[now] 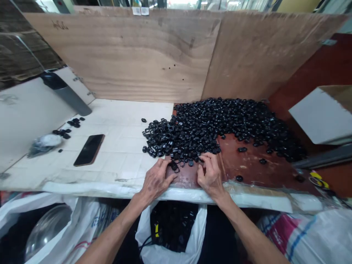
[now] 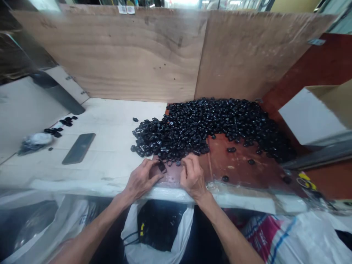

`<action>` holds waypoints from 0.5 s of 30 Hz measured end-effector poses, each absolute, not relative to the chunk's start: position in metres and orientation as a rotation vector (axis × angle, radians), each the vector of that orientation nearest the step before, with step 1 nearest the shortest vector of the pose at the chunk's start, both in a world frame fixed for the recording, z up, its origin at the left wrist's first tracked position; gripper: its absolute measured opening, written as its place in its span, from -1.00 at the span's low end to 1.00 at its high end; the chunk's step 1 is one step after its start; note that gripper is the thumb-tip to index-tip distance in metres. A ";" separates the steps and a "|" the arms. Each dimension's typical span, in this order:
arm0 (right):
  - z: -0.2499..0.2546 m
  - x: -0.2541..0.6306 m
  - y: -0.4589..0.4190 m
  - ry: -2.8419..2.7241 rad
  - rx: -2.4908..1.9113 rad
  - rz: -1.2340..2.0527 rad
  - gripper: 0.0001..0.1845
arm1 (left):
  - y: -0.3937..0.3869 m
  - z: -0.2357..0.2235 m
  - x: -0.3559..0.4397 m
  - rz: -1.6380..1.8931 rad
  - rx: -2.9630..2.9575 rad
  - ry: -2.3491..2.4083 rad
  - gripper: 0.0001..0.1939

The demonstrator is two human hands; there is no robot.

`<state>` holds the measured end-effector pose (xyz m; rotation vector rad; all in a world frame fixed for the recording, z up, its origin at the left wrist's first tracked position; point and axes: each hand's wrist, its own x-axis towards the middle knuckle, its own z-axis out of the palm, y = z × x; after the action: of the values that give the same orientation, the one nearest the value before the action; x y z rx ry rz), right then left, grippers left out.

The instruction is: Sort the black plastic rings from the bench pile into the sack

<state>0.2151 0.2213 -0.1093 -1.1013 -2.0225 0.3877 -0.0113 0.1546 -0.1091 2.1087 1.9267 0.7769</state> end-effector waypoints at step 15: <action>-0.113 0.200 0.229 -2.314 -0.860 0.567 -0.76 | 0.152 -0.103 0.001 1.010 1.895 2.023 -0.88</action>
<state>0.2003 0.2289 -0.1134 -0.8603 -2.3144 0.5668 0.0008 0.1517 -0.1027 1.8955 2.0229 1.0104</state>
